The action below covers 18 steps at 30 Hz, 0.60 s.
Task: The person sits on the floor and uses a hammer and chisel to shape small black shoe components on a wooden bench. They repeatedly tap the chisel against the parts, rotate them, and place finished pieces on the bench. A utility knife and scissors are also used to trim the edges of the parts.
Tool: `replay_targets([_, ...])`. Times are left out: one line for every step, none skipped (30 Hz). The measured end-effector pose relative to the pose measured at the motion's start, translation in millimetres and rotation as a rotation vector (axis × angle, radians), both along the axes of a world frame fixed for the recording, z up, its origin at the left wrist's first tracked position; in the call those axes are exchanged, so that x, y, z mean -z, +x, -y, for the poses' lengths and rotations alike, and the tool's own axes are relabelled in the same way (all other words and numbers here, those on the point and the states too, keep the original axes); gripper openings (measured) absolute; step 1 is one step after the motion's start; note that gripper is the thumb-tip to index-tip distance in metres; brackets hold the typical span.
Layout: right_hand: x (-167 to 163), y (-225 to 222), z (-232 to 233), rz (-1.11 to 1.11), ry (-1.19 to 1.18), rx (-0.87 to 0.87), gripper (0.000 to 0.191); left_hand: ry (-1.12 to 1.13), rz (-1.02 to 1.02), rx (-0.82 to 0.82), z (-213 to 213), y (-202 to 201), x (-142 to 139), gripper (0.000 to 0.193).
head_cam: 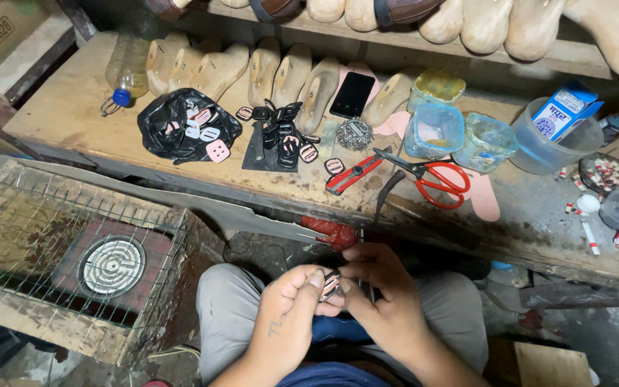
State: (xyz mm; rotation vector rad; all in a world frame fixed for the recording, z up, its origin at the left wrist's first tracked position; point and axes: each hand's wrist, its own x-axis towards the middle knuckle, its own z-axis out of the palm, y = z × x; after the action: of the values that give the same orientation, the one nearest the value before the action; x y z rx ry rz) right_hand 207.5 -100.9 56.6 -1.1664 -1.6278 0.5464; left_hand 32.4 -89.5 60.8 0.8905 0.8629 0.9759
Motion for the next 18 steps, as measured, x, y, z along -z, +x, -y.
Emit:
replay_targets([0, 1, 0, -0.006, 0.004, 0.000, 0.017, 0.012, -0.022, 0.017, 1, -1, -1, 0.026])
replay_targets([0, 1, -1, -0.013, 0.011, 0.002, 0.017, 0.027, -0.044, 0.036, 1, -1, -2, 0.023])
replay_targets([0, 2, -2, -0.020, 0.019, 0.004, 0.017, 0.043, -0.066, 0.056, 1, -1, -3, 0.020])
replay_targets([0, 2, -2, -0.003, 0.026, 0.008, 0.017, 0.061, -0.050, 0.045, 2, 0, -3, 0.017])
replay_targets([-1, 2, -1, 0.014, 0.034, 0.010, 0.017, 0.079, -0.033, 0.034, 2, 2, -3, 0.015])
replay_targets([-1, 2, 0, 0.031, 0.042, 0.012, 0.016, 0.098, -0.016, 0.022, 3, 4, -3, 0.012])
replay_targets([-2, 2, 0, 0.039, 0.046, 0.008, 0.017, 0.098, -0.040, 0.008, 3, 4, -3, 0.011])
replay_targets([-3, 2, 1, 0.047, 0.050, 0.005, 0.017, 0.096, -0.065, -0.006, 3, 4, -4, 0.010])
replay_targets([-4, 1, 2, 0.056, 0.053, 0.003, 0.017, 0.095, -0.088, -0.019, 3, 5, -4, 0.010])
replay_targets([-4, 0, 2, 0.038, 0.037, 0.003, 0.017, 0.086, -0.084, -0.024, 3, 6, -4, 0.010])
replay_targets([-5, -1, 2, 0.019, 0.020, 0.004, 0.017, 0.076, -0.081, -0.029, 3, 6, -5, 0.009])
replay_targets([-6, -1, 2, 0.001, 0.001, 0.003, 0.018, 0.064, -0.077, -0.035, 3, 6, -5, 0.009])
replay_targets([-7, -1, 2, 0.034, 0.036, -0.007, 0.019, 0.091, -0.108, -0.031, 3, 6, -6, 0.008])
replay_targets([-8, -1, 2, 0.068, 0.072, -0.017, 0.020, 0.118, -0.139, -0.026, 2, 4, -7, 0.007])
replay_targets([-9, -1, 3, 0.102, 0.106, -0.026, 0.022, 0.144, -0.170, -0.021, 2, 4, -7, 0.007])
replay_targets([-10, -1, 3, 0.101, 0.106, -0.035, 0.022, 0.148, -0.167, -0.026, 2, 3, -8, 0.007])
replay_targets([-11, -1, 4, 0.100, 0.108, -0.043, 0.022, 0.154, -0.165, -0.029, 2, 3, -8, 0.007])
replay_targets([-12, 0, 4, 0.098, 0.109, -0.052, 0.023, 0.158, -0.163, -0.034, 2, 3, -9, 0.007])
